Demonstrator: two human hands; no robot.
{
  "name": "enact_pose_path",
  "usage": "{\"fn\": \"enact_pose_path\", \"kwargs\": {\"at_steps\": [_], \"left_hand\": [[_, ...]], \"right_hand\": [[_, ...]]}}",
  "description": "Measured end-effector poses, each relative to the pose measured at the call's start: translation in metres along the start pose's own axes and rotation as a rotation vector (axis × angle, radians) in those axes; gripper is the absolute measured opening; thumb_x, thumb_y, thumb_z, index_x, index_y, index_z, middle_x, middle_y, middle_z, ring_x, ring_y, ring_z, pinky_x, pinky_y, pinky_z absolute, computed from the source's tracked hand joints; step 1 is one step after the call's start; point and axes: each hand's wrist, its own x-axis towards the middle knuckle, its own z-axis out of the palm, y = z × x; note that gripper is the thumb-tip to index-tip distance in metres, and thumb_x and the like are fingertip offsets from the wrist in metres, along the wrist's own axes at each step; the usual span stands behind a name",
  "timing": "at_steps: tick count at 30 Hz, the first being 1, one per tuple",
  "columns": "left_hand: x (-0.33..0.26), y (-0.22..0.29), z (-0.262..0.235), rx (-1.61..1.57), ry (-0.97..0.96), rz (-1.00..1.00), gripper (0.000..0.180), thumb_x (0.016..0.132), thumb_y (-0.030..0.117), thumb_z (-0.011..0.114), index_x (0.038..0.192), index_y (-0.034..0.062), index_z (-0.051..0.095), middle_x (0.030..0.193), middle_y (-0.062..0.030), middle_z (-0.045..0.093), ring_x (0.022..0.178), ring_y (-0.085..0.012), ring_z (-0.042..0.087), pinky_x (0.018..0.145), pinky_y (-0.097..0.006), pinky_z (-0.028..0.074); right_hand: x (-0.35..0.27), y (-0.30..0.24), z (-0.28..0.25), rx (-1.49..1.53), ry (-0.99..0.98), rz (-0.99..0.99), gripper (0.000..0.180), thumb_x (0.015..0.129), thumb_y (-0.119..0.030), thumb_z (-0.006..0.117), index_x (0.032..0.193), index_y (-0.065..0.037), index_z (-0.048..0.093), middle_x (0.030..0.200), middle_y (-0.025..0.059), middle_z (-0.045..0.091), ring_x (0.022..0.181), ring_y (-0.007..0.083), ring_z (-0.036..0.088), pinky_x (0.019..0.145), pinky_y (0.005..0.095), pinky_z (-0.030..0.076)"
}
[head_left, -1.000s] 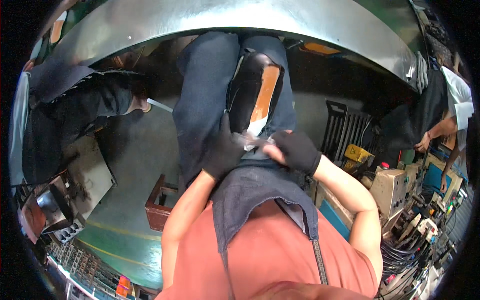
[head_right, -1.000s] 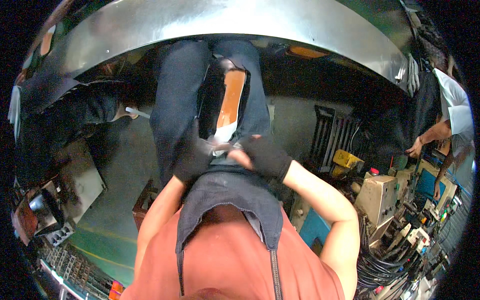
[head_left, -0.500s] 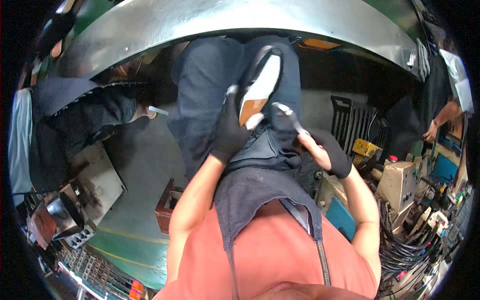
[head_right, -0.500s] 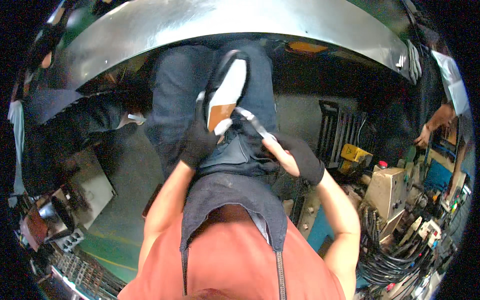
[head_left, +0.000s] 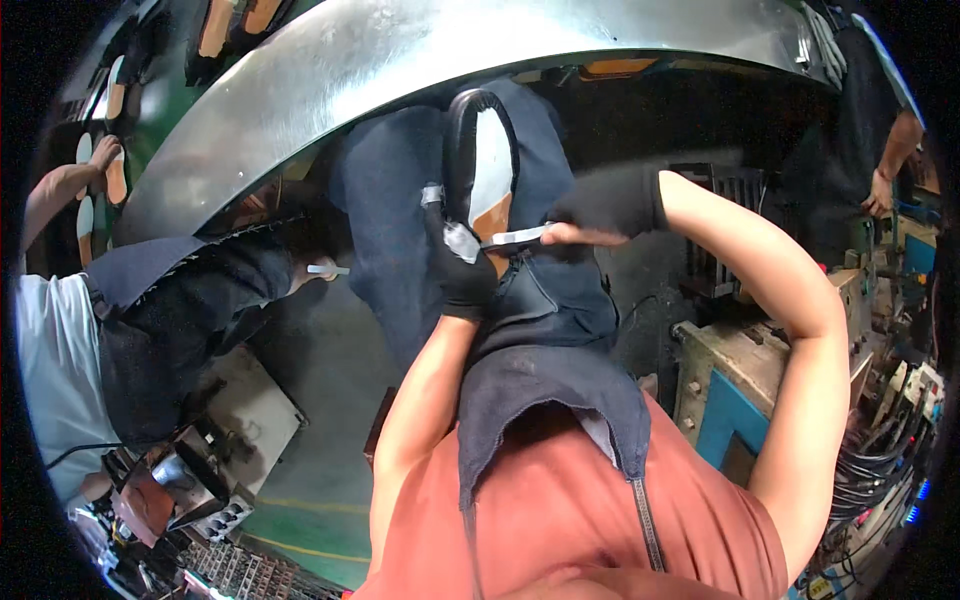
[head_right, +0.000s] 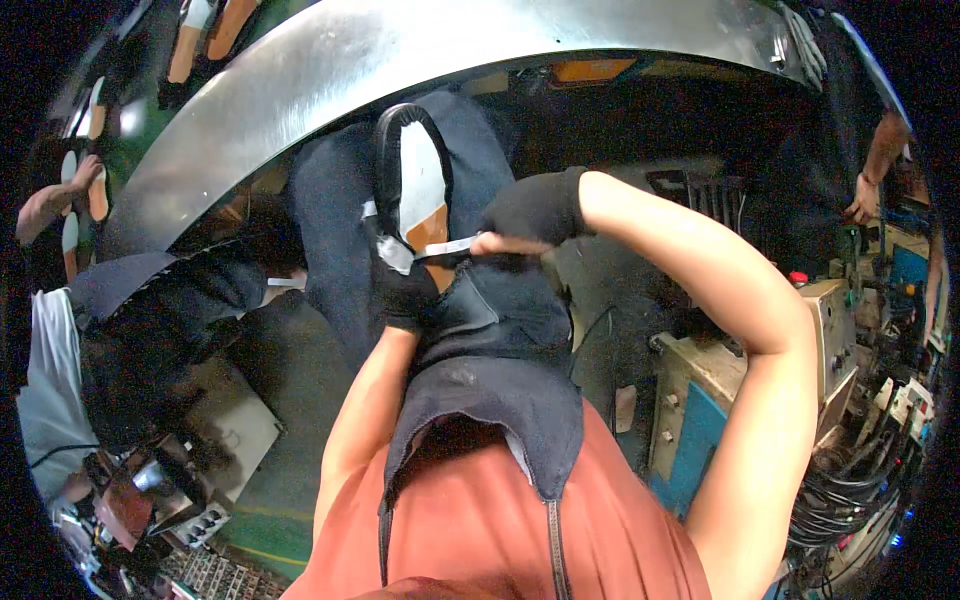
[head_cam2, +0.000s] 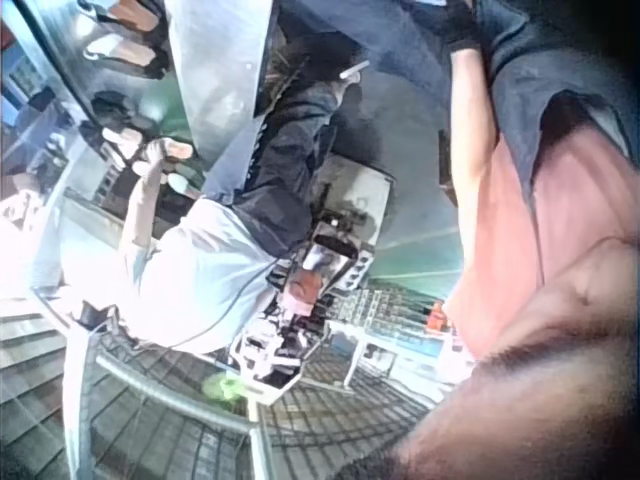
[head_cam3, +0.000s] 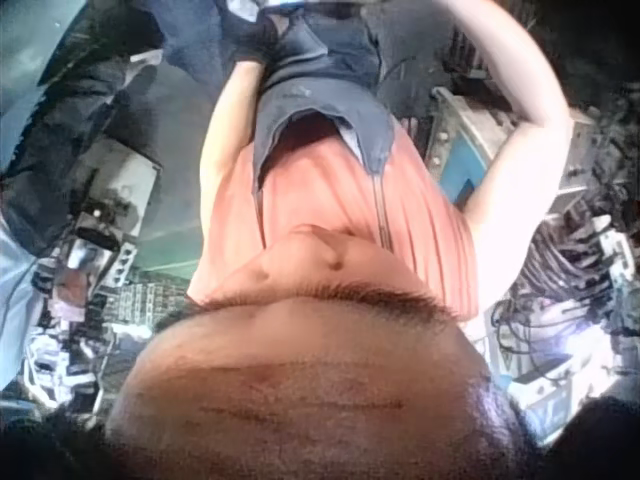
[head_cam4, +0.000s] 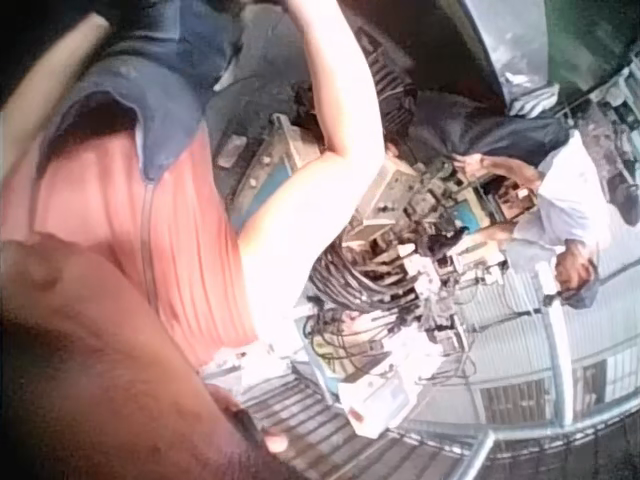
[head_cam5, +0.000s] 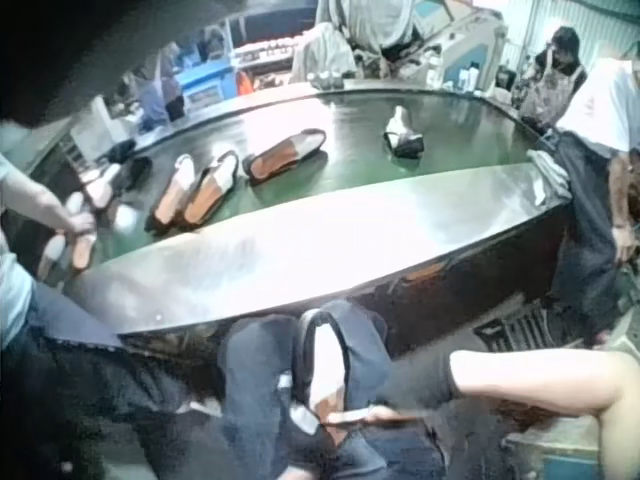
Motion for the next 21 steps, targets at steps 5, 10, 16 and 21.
{"fn": "enact_pose_path", "kwargs": {"at_steps": [5, 10, 16, 21], "left_hand": [[0.005, -0.019, 0.001, -0.107, 0.032, -0.088, 0.061, 0.099, 0.029, 0.044, 0.143, -0.004, 0.019, 0.14, -0.0269, 0.037, 0.13, -0.0382, 0.039, 0.108, -0.04, 0.031], [0.026, -0.025, -0.046, -0.724, -0.491, -0.396, 0.049, 0.1, 0.029, 0.043, 0.136, -0.0014, 0.034, 0.133, -0.021, 0.047, 0.121, -0.0302, 0.049, 0.101, -0.039, 0.039], [0.036, 0.02, -0.026, -0.537, -0.076, -0.302, 0.044, 0.095, 0.023, 0.052, 0.13, -0.0013, 0.041, 0.124, -0.0191, 0.053, 0.113, -0.0295, 0.053, 0.097, -0.038, 0.041], [0.039, 0.03, -0.032, -0.402, -0.028, -0.163, 0.04, 0.091, 0.018, 0.06, 0.124, -0.0012, 0.047, 0.116, -0.0175, 0.058, 0.106, -0.0288, 0.057, 0.093, -0.037, 0.044]], "right_hand": [[0.009, -0.103, 0.003, -0.394, 0.091, 0.195, 0.021, 0.077, -0.021, 0.057, 0.071, -0.006, 0.069, 0.073, 0.0146, 0.064, 0.07, 0.0249, 0.065, 0.059, 0.0407, 0.049], [0.023, -0.053, 0.034, -0.158, 0.288, -0.383, 0.025, 0.084, -0.031, 0.058, 0.083, -0.006, 0.061, 0.082, 0.0149, 0.063, 0.081, 0.0316, 0.062, 0.068, 0.0401, 0.05], [-0.045, -0.031, 0.037, 0.136, 0.285, 0.258, 0.032, 0.096, -0.032, 0.051, 0.087, -0.003, 0.059, 0.074, 0.0185, 0.058, 0.065, 0.0347, 0.056, 0.062, 0.041, 0.046], [-0.025, -0.107, 0.013, -0.04, 0.405, -0.029, 0.029, 0.092, -0.031, 0.055, 0.086, -0.003, 0.059, 0.073, 0.0174, 0.057, 0.067, 0.0325, 0.06, 0.063, 0.0409, 0.049]]}}
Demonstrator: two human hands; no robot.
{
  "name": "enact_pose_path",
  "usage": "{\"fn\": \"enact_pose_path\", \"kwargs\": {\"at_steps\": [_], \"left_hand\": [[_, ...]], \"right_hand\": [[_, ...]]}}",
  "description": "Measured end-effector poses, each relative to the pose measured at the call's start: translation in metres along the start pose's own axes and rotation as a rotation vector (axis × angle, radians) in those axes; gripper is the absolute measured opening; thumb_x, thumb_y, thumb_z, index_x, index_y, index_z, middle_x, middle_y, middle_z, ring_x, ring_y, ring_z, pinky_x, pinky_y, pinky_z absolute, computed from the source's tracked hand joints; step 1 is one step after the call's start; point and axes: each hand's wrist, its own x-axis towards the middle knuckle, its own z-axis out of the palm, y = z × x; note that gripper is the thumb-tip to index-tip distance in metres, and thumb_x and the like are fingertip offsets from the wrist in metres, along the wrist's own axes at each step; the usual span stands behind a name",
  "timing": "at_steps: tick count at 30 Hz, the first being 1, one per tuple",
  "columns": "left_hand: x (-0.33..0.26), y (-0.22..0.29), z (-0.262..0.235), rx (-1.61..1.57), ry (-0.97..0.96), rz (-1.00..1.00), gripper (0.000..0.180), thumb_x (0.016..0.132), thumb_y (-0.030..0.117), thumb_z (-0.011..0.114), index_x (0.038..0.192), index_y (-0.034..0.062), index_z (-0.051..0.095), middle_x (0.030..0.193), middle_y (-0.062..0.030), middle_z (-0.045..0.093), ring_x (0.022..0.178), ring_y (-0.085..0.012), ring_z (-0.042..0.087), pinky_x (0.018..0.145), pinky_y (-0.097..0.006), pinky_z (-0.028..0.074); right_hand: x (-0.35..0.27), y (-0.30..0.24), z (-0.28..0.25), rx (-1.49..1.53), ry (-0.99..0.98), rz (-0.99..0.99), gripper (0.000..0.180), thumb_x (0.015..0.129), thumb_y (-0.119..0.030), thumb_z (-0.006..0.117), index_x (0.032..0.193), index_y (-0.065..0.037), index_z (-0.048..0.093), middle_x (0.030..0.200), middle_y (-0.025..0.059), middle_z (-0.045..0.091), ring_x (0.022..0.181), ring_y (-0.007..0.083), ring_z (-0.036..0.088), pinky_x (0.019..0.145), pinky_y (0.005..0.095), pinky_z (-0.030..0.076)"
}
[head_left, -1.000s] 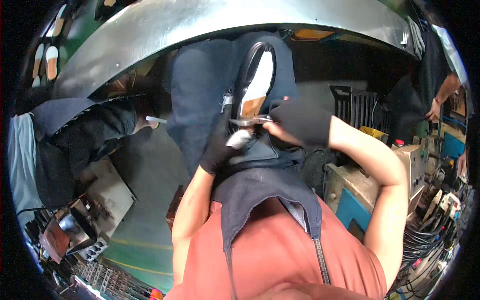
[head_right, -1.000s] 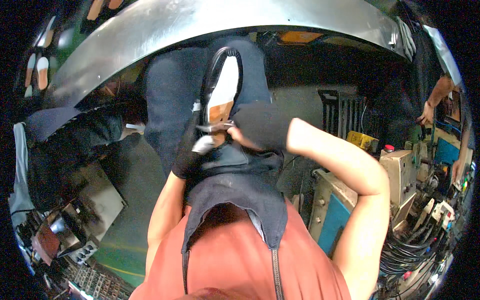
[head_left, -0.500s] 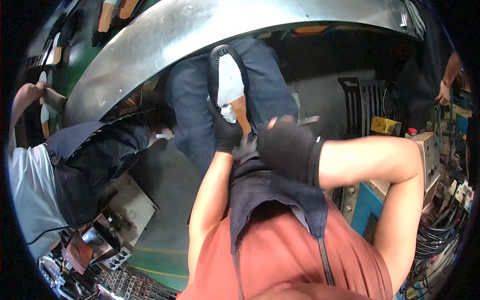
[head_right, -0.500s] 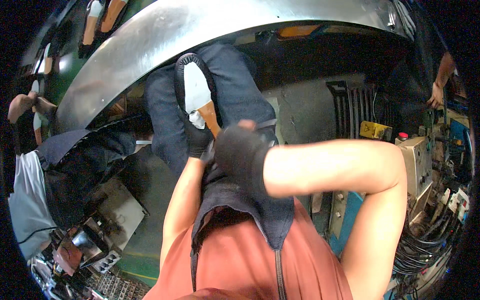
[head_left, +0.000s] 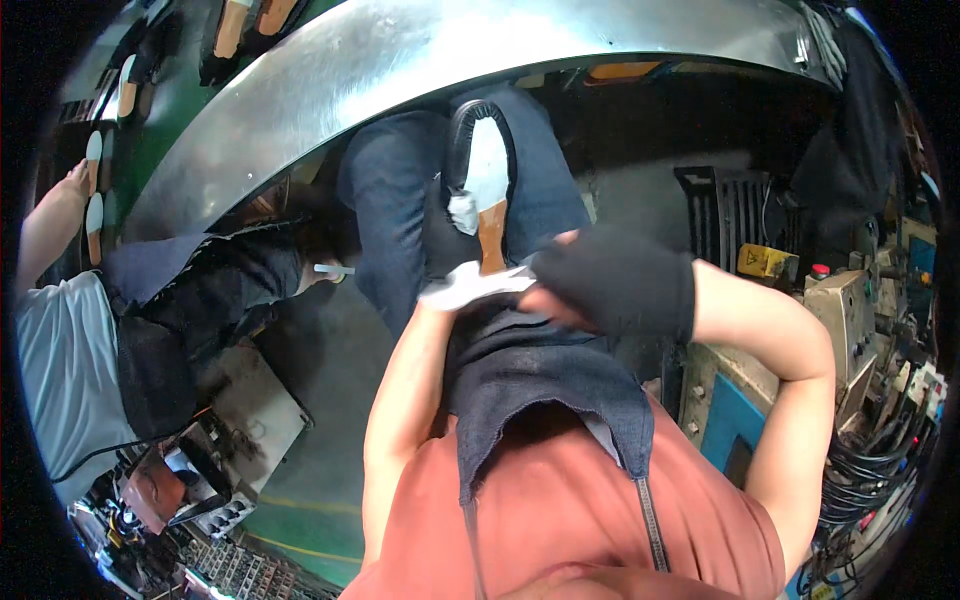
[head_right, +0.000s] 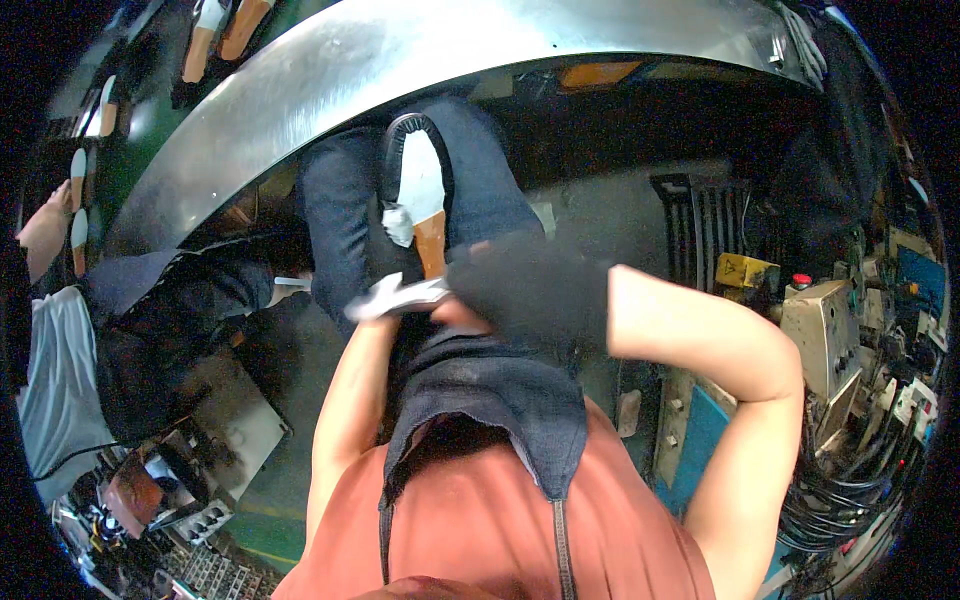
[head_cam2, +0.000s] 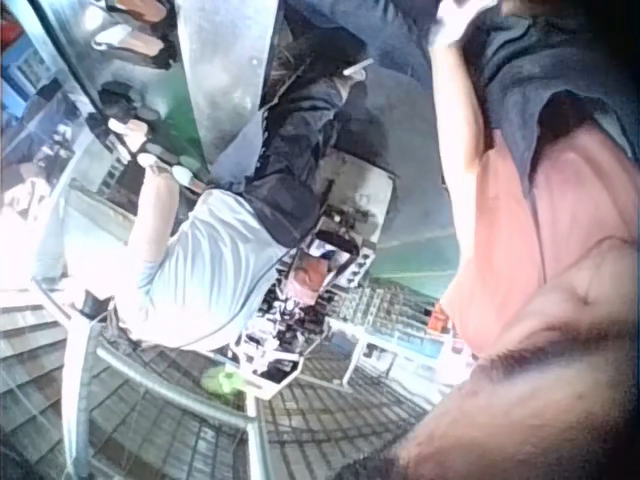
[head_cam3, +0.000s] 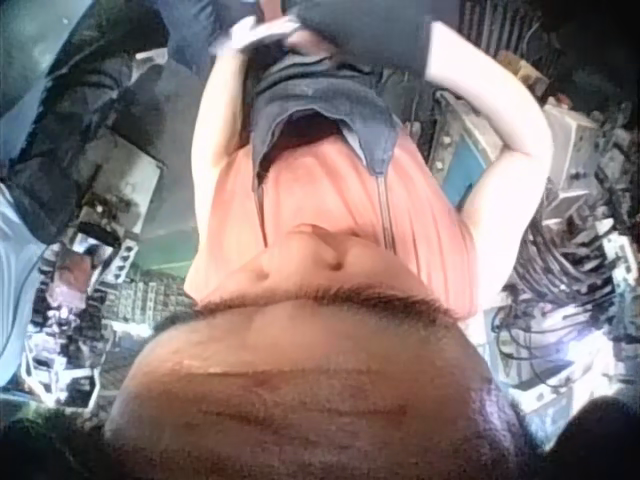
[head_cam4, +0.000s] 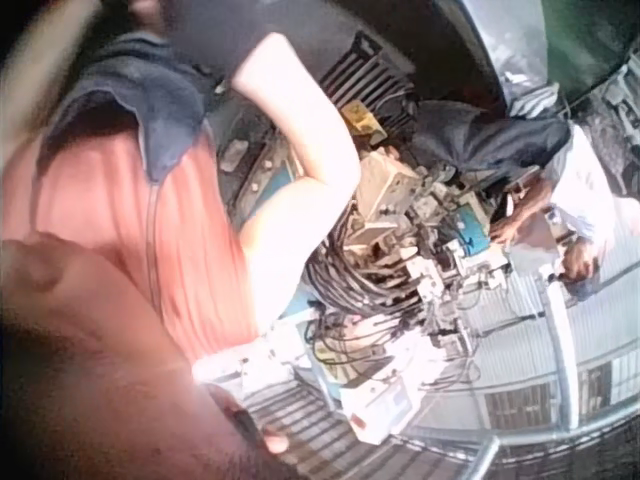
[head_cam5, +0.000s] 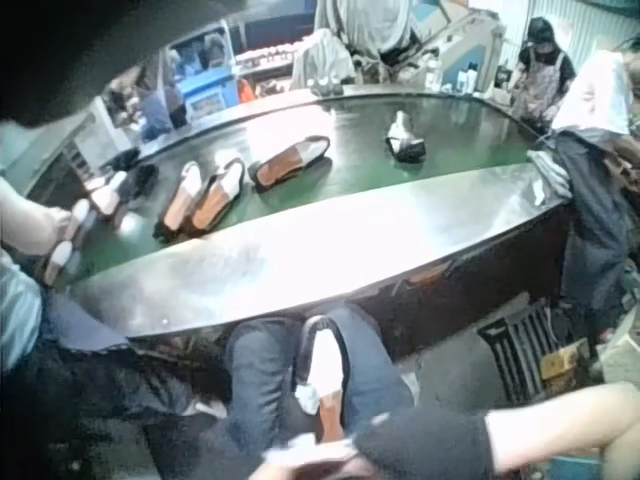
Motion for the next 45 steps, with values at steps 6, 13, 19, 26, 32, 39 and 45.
{"fn": "enact_pose_path", "kwargs": {"at_steps": [6, 13, 19, 26, 32, 39, 45], "left_hand": [[-0.001, -0.012, -0.019, -0.204, -0.491, -0.208, 0.051, 0.085, 0.017, 0.069, 0.128, 0.0017, 0.044, 0.105, -0.0151, 0.062, 0.097, -0.0236, 0.062, 0.084, -0.034, 0.049], [-0.001, 0.018, -0.028, -0.014, -0.43, -0.184, 0.074, 0.072, 0.012, 0.078, 0.133, -0.0001, 0.039, 0.125, -0.0145, 0.054, 0.109, -0.0237, 0.057, 0.091, -0.034, 0.048], [-0.009, -0.016, -0.011, -0.609, -0.298, -0.491, 0.059, 0.077, 0.001, 0.069, 0.131, 0.0026, 0.045, 0.114, -0.0093, 0.059, 0.095, -0.0174, 0.062, 0.08, -0.031, 0.052], [0.231, 0.127, 0.018, -0.485, -0.431, -0.239, 0.026, 0.094, 0.019, 0.055, 0.116, 0.0048, 0.058, 0.106, -0.0023, 0.061, 0.095, -0.0107, 0.058, 0.085, -0.028, 0.047], [0.369, 0.143, 0.027, 0.156, -0.595, 0.055, 0.045, 0.092, 0.03, 0.06, 0.128, 0.0046, 0.055, 0.115, -0.007, 0.064, 0.101, -0.0113, 0.058, 0.086, -0.025, 0.045], [0.512, 0.042, -0.052, 0.979, 0.248, 0.73, 0.071, 0.066, 0.039, 0.08, 0.116, -0.0025, 0.051, 0.119, -0.022, 0.055, 0.113, -0.0372, 0.051, 0.097, -0.044, 0.04], [0.461, 0.093, 0.007, 0.737, -0.027, 0.291, 0.08, 0.071, 0.046, 0.076, 0.122, -0.0077, 0.047, 0.116, -0.0276, 0.057, 0.112, -0.0377, 0.055, 0.096, -0.042, 0.042]], "right_hand": [[0.033, 0.056, -0.001, -0.361, 0.053, -0.19, 0.033, 0.088, -0.038, 0.058, 0.082, -0.006, 0.059, 0.073, 0.0108, 0.056, 0.067, 0.0256, 0.061, 0.057, 0.0361, 0.05], [-0.006, 0.053, 0.064, 0.15, 0.289, 0.17, 0.032, 0.095, -0.032, 0.051, 0.084, -0.003, 0.059, 0.077, 0.0155, 0.06, 0.07, 0.0294, 0.06, 0.066, 0.0397, 0.048], [-0.043, 0.049, 0.177, 1.261, 0.691, 0.881, 0.06, 0.1, -0.05, 0.026, 0.087, -0.004, 0.062, 0.066, 0.0074, 0.062, 0.061, 0.0168, 0.059, 0.061, 0.0298, 0.046], [0.004, 0.11, 0.164, 1.489, 0.643, 1.034, 0.077, 0.093, -0.065, 0.025, 0.08, 0.0, 0.063, 0.064, 0.012, 0.062, 0.059, 0.0202, 0.06, 0.061, 0.0302, 0.047], [0.042, 0.155, 0.132, 1.449, 0.537, 0.976, 0.074, 0.094, -0.063, 0.028, 0.081, 0.001, 0.061, 0.066, 0.0119, 0.062, 0.057, 0.0204, 0.061, 0.059, 0.0295, 0.05], [0.06, 0.153, 0.109, 1.434, 0.427, 1.014, 0.075, 0.095, -0.061, 0.029, 0.069, 0.0, 0.064, 0.06, 0.0108, 0.062, 0.055, 0.0194, 0.06, 0.058, 0.0309, 0.048], [0.049, 0.146, 0.114, 1.48, 0.512, 1.096, 0.075, 0.094, -0.062, 0.029, 0.069, 0.0, 0.064, 0.06, 0.0107, 0.062, 0.055, 0.0186, 0.059, 0.058, 0.0302, 0.049]]}}
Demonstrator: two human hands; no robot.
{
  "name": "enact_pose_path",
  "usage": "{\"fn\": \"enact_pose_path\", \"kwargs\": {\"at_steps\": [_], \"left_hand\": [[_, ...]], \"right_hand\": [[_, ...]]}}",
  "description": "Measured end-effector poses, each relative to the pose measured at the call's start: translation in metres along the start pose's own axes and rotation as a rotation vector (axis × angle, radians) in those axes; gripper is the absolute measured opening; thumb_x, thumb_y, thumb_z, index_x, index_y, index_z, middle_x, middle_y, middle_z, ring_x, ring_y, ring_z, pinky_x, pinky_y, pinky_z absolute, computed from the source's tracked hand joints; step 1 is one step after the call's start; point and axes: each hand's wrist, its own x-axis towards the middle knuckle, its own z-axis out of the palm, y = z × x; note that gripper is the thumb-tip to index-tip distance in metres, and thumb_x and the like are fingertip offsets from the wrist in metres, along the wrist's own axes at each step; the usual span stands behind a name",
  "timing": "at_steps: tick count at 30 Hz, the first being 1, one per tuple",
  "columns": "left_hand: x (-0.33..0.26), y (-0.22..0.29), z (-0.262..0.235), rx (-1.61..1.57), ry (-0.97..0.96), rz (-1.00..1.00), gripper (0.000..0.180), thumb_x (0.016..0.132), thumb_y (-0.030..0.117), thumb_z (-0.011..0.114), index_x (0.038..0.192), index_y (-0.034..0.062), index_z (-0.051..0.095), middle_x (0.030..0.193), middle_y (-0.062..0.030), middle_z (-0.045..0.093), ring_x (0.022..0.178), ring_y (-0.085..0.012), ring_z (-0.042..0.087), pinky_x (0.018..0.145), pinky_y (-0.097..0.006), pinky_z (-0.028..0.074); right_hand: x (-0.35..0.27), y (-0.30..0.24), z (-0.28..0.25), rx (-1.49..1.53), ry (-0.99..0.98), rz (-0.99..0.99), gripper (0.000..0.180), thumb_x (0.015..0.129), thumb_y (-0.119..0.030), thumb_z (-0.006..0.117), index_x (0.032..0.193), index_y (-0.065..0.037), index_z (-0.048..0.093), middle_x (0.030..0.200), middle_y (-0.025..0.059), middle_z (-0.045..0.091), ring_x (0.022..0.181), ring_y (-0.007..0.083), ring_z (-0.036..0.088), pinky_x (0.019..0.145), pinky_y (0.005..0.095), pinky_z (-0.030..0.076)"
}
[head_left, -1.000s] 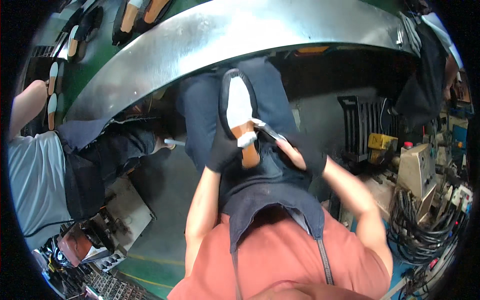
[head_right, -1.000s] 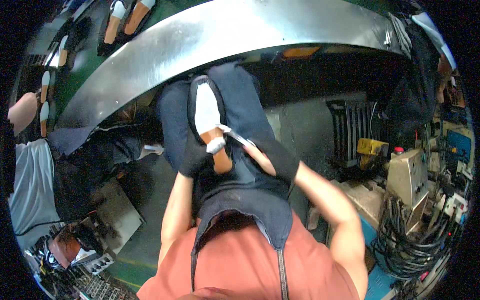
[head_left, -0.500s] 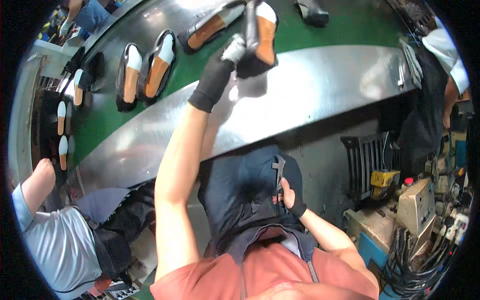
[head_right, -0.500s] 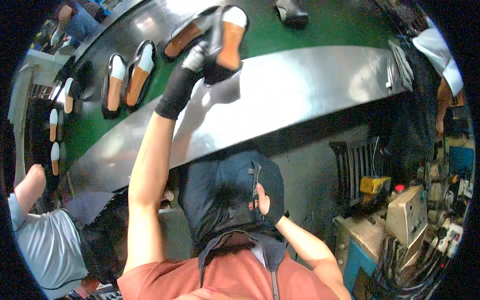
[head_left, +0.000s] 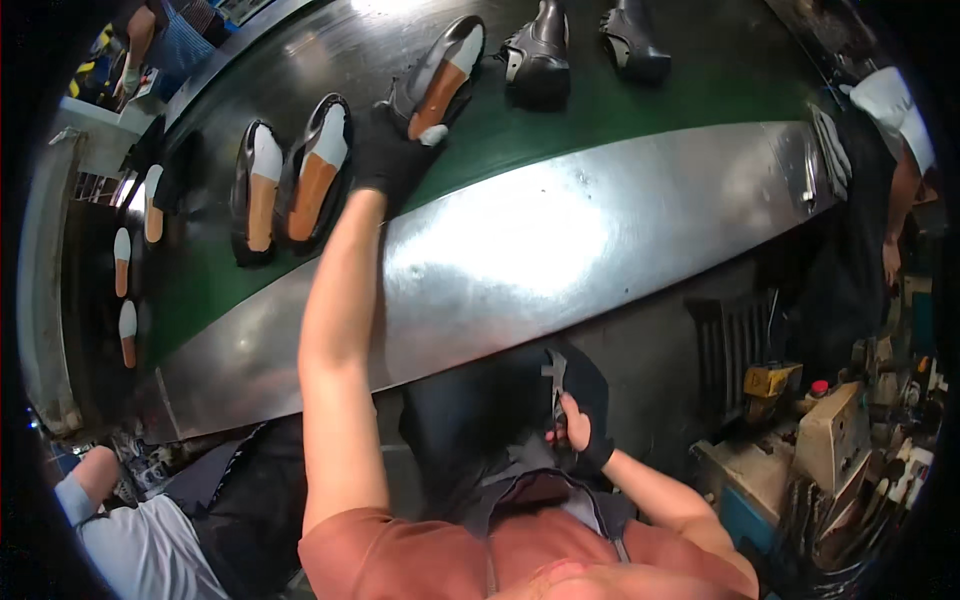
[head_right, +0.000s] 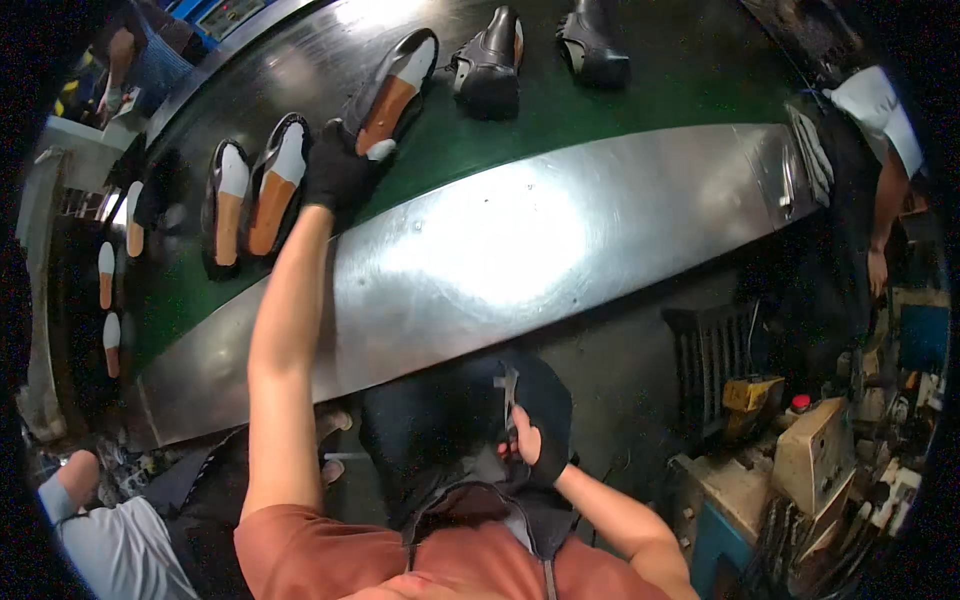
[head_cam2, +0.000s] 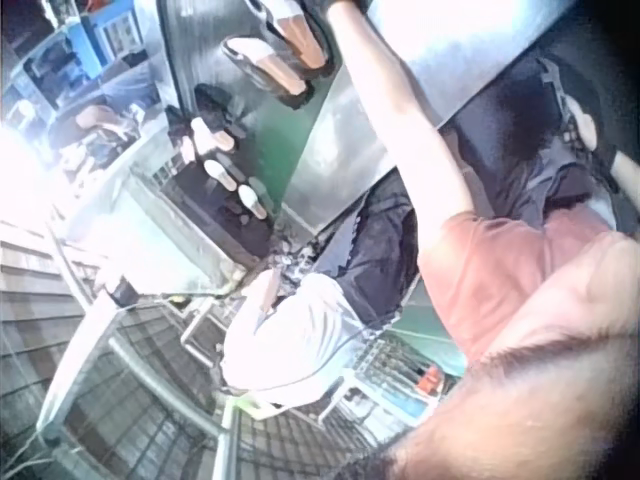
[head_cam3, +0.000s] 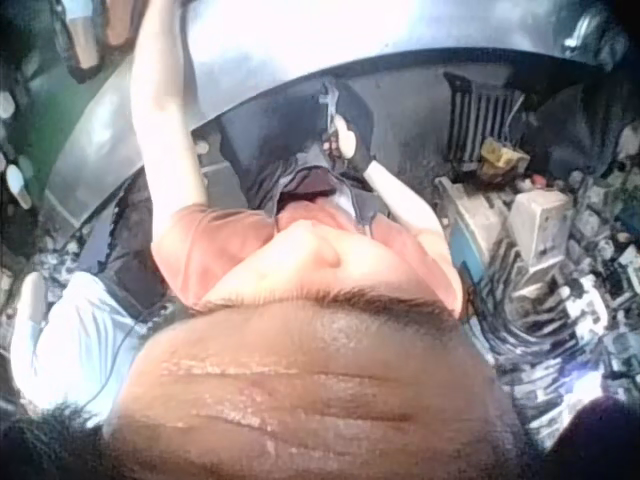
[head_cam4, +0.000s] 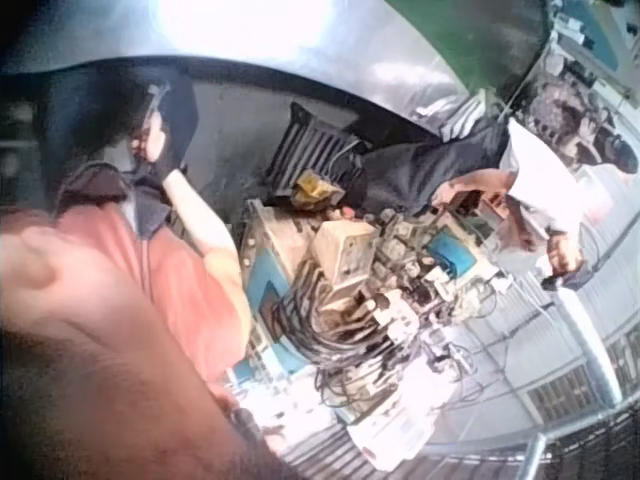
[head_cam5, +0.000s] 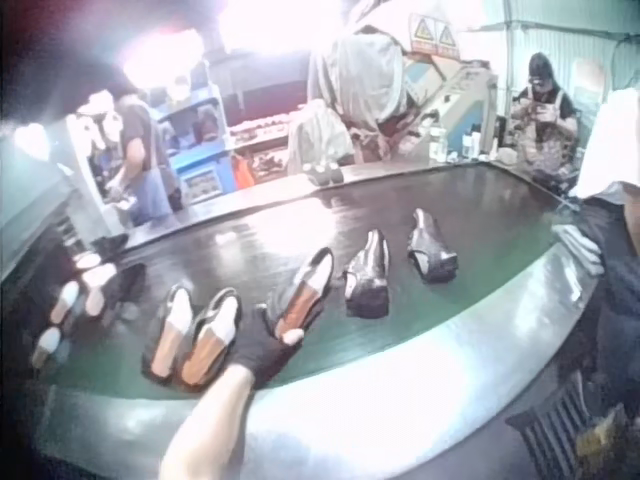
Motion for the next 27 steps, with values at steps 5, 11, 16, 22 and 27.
{"fn": "enact_pose_path", "kwargs": {"at_steps": [5, 11, 16, 22, 27], "left_hand": [[-0.032, 0.005, -0.007, -0.78, -0.271, -0.164, 0.057, 0.084, 0.031, 0.065, 0.123, -0.0057, 0.045, 0.114, -0.0169, 0.058, 0.105, -0.0305, 0.056, 0.091, -0.034, 0.045], [-0.249, -0.054, -0.068, -1.063, 0.035, -0.226, 0.053, 0.084, 0.009, 0.059, 0.132, -0.0001, 0.039, 0.12, -0.0127, 0.054, 0.107, -0.0221, 0.057, 0.092, -0.035, 0.048], [-0.408, -0.066, -0.138, -0.701, 0.184, -0.063, 0.063, 0.067, 0.017, 0.08, 0.122, 0.0027, 0.051, 0.128, -0.0136, 0.052, 0.118, -0.0261, 0.051, 0.101, -0.042, 0.042], [-0.435, 0.029, -0.084, -0.837, 0.083, -0.043, 0.042, 0.072, 0.02, 0.076, 0.108, 0.0032, 0.06, 0.121, -0.0138, 0.056, 0.115, -0.0269, 0.053, 0.1, -0.038, 0.04], [-0.397, 0.043, -0.058, -0.974, -0.069, -0.004, 0.02, 0.088, 0.013, 0.059, 0.102, 0.0002, 0.063, 0.105, -0.011, 0.065, 0.106, -0.0239, 0.058, 0.098, -0.036, 0.041]], "right_hand": [[0.004, -0.002, 0.004, -0.022, -0.071, -0.091, 0.075, 0.093, -0.064, 0.031, 0.065, -0.001, 0.062, 0.058, 0.0111, 0.061, 0.053, 0.0181, 0.059, 0.052, 0.0278, 0.046], [-0.006, 0.024, -0.004, 0.034, -0.039, -0.215, 0.074, 0.093, -0.063, 0.032, 0.079, 0.002, 0.063, 0.061, 0.013, 0.061, 0.054, 0.0204, 0.06, 0.057, 0.0301, 0.05], [-0.058, 0.04, -0.007, 0.002, -0.034, -0.287, 0.071, 0.094, -0.063, 0.031, 0.087, 0.001, 0.061, 0.067, 0.0119, 0.062, 0.057, 0.0196, 0.06, 0.06, 0.0311, 0.051], [-0.126, 0.023, -0.003, -0.142, -0.14, -0.338, 0.055, 0.099, -0.051, 0.032, 0.081, -0.006, 0.058, 0.067, 0.0054, 0.061, 0.06, 0.0148, 0.057, 0.061, 0.0287, 0.047], [-0.18, 0.005, 0.016, -0.437, -0.411, -0.561, 0.045, 0.102, -0.036, 0.036, 0.084, -0.003, 0.061, 0.071, 0.0041, 0.06, 0.066, 0.0117, 0.056, 0.066, 0.0287, 0.046]]}}
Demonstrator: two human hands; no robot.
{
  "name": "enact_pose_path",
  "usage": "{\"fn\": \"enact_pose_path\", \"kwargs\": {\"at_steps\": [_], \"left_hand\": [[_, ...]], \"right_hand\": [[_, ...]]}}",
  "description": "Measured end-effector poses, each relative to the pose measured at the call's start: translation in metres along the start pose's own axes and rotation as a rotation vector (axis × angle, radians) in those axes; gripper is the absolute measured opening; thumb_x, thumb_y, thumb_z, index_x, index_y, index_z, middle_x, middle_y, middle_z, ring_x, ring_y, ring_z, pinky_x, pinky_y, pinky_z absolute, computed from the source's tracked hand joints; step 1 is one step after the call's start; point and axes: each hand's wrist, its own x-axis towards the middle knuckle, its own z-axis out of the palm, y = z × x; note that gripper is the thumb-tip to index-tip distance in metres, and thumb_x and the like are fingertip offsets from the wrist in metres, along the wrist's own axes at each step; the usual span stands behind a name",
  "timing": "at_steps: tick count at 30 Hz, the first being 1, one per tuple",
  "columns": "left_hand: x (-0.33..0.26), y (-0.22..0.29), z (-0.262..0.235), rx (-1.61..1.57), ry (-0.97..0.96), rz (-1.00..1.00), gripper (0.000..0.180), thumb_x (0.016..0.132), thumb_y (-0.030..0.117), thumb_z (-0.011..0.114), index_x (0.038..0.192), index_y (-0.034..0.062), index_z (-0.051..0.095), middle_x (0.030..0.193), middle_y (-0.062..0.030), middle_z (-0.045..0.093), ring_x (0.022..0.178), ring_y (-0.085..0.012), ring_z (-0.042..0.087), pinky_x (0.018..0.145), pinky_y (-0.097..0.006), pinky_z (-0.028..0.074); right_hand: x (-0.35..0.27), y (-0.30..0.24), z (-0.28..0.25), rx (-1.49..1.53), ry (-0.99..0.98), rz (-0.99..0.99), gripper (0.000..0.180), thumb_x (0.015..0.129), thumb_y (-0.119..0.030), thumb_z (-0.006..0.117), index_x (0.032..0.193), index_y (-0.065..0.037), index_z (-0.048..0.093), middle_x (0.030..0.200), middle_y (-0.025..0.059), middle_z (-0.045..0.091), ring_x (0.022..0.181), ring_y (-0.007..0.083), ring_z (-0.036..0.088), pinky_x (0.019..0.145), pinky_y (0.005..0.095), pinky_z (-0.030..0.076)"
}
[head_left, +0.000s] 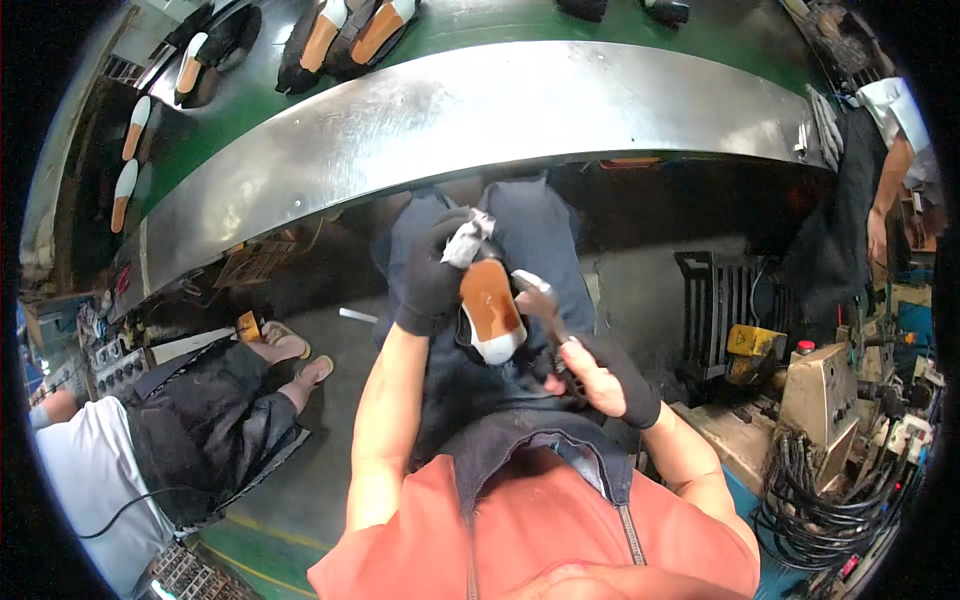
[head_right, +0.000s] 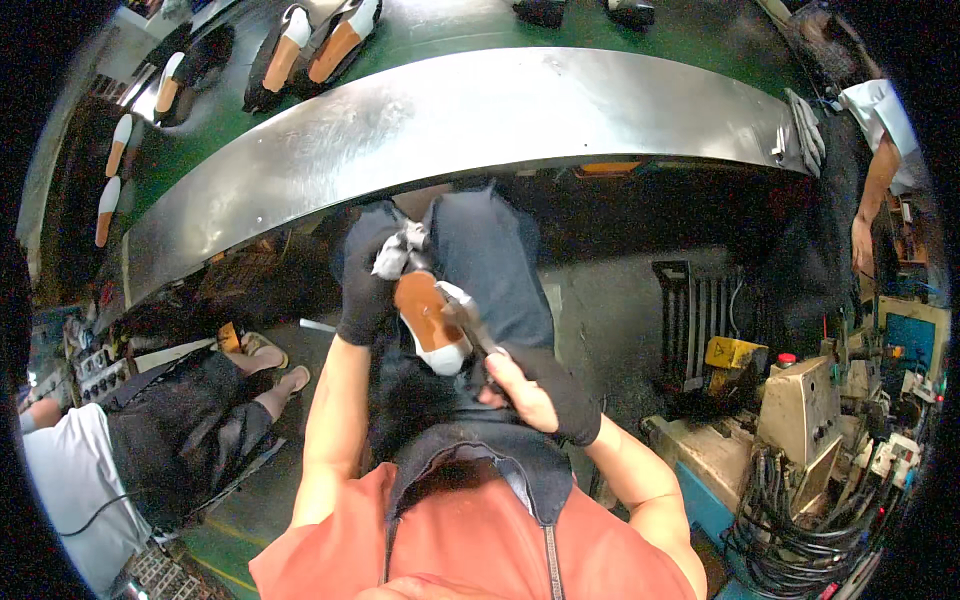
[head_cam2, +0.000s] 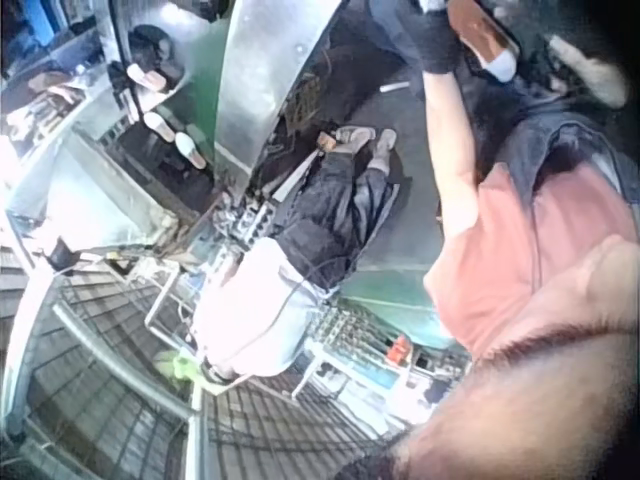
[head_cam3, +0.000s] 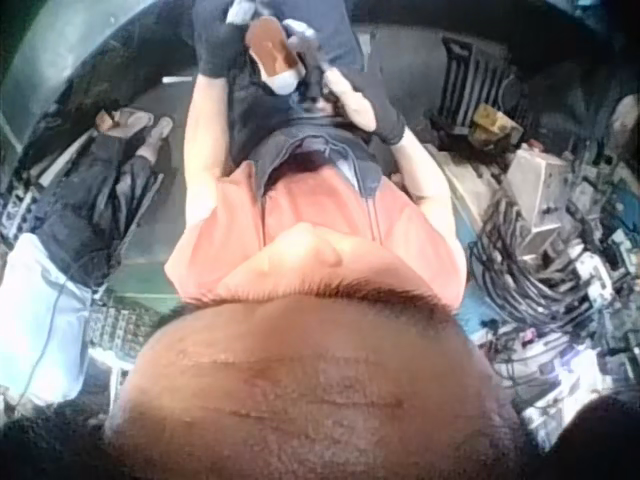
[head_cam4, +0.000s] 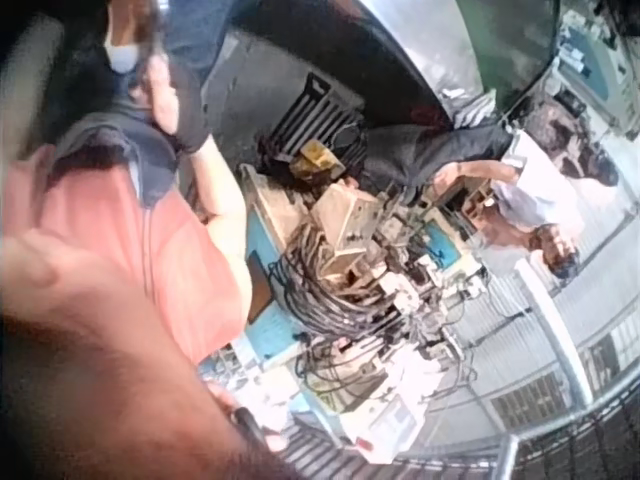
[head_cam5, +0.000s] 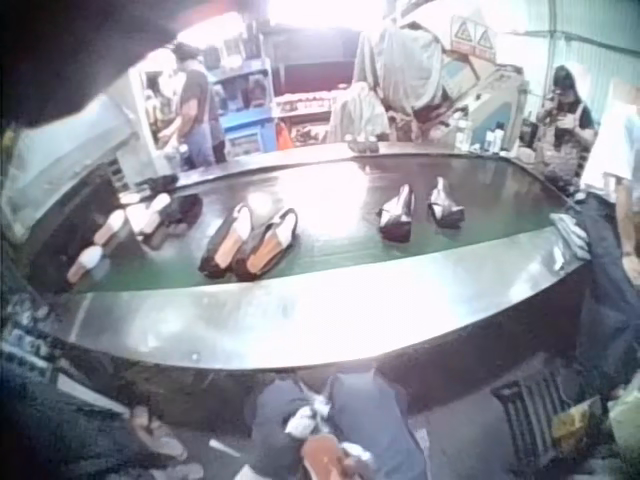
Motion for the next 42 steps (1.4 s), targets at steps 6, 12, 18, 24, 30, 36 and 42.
{"fn": "enact_pose_path", "kwargs": {"at_steps": [6, 12, 18, 24, 30, 36, 42], "left_hand": [[0.01, -0.03, -0.009, -0.333, -0.048, -0.069, 0.032, 0.095, 0.028, 0.049, 0.105, 0.0005, 0.062, 0.108, -0.0102, 0.062, 0.105, -0.0237, 0.057, 0.097, -0.037, 0.042], [0.001, -0.02, -0.008, -0.3, 0.014, -0.047, 0.06, 0.096, 0.052, 0.035, 0.092, 0.0012, 0.066, 0.103, -0.0101, 0.062, 0.104, -0.0232, 0.055, 0.096, -0.038, 0.04], [0.003, -0.001, 0.001, -0.218, 0.13, -0.019, 0.068, 0.095, 0.056, 0.031, 0.087, -0.001, 0.066, 0.095, -0.0102, 0.064, 0.099, -0.024, 0.056, 0.093, -0.037, 0.04], [-0.002, -0.006, -0.002, -0.245, 0.209, -0.062, 0.054, 0.097, 0.044, 0.034, 0.088, 0.002, 0.067, 0.093, -0.0099, 0.065, 0.095, -0.0229, 0.057, 0.091, -0.038, 0.042], [0.006, -0.002, 0.012, -0.426, 0.155, -0.109, 0.046, 0.097, 0.041, 0.04, 0.093, 0.0016, 0.064, 0.093, -0.0079, 0.062, 0.094, -0.0219, 0.057, 0.088, -0.035, 0.043], [0.011, -0.01, 0.007, -0.181, 0.103, -0.04, 0.065, 0.098, 0.05, 0.027, 0.086, 0.0013, 0.068, 0.097, -0.009, 0.065, 0.102, -0.0246, 0.056, 0.099, -0.038, 0.037], [0.013, -0.016, 0.006, -0.181, 0.077, -0.002, 0.059, 0.095, 0.047, 0.032, 0.086, 0.0028, 0.069, 0.098, -0.0095, 0.065, 0.111, -0.0268, 0.053, 0.102, -0.038, 0.035]], "right_hand": [[0.036, 0.021, 0.02, 0.051, 0.057, -0.047, 0.046, 0.103, -0.037, 0.033, 0.091, -0.001, 0.061, 0.075, 0.003, 0.056, 0.073, 0.0139, 0.052, 0.072, 0.0288, 0.044], [0.04, 0.012, -0.004, -0.237, -0.001, -0.045, 0.044, 0.102, -0.037, 0.035, 0.086, -0.002, 0.057, 0.073, 0.0058, 0.056, 0.069, 0.0156, 0.053, 0.065, 0.0326, 0.044], [0.071, 0.016, -0.02, 0.407, -0.408, 0.274, 0.052, 0.101, -0.045, 0.031, 0.113, -0.002, 0.057, 0.089, 0.0182, 0.067, 0.078, 0.0302, 0.066, 0.082, 0.0382, 0.052], [0.064, -0.002, 0.003, 0.618, -0.323, 0.465, 0.056, 0.1, -0.049, 0.028, 0.129, -0.003, 0.043, 0.088, 0.0253, 0.065, 0.084, 0.0375, 0.067, 0.078, 0.044, 0.056], [0.074, -0.015, -0.036, -0.184, -0.33, 0.063, 0.049, 0.101, -0.046, 0.033, 0.105, -0.006, 0.06, 0.085, 0.0053, 0.064, 0.068, 0.0165, 0.061, 0.066, 0.028, 0.049], [0.06, 0.004, 0.012, 0.113, -0.083, 0.091, 0.04, 0.102, -0.037, 0.036, 0.088, -0.005, 0.056, 0.071, 0.0031, 0.057, 0.061, 0.0123, 0.054, 0.056, 0.0279, 0.042], [0.097, 0.08, 0.066, -0.353, 0.401, -0.454, 0.02, 0.094, -0.018, 0.046, 0.094, -0.001, 0.056, 0.074, 0.0205, 0.056, 0.067, 0.0385, 0.054, 0.06, 0.0437, 0.042]]}}
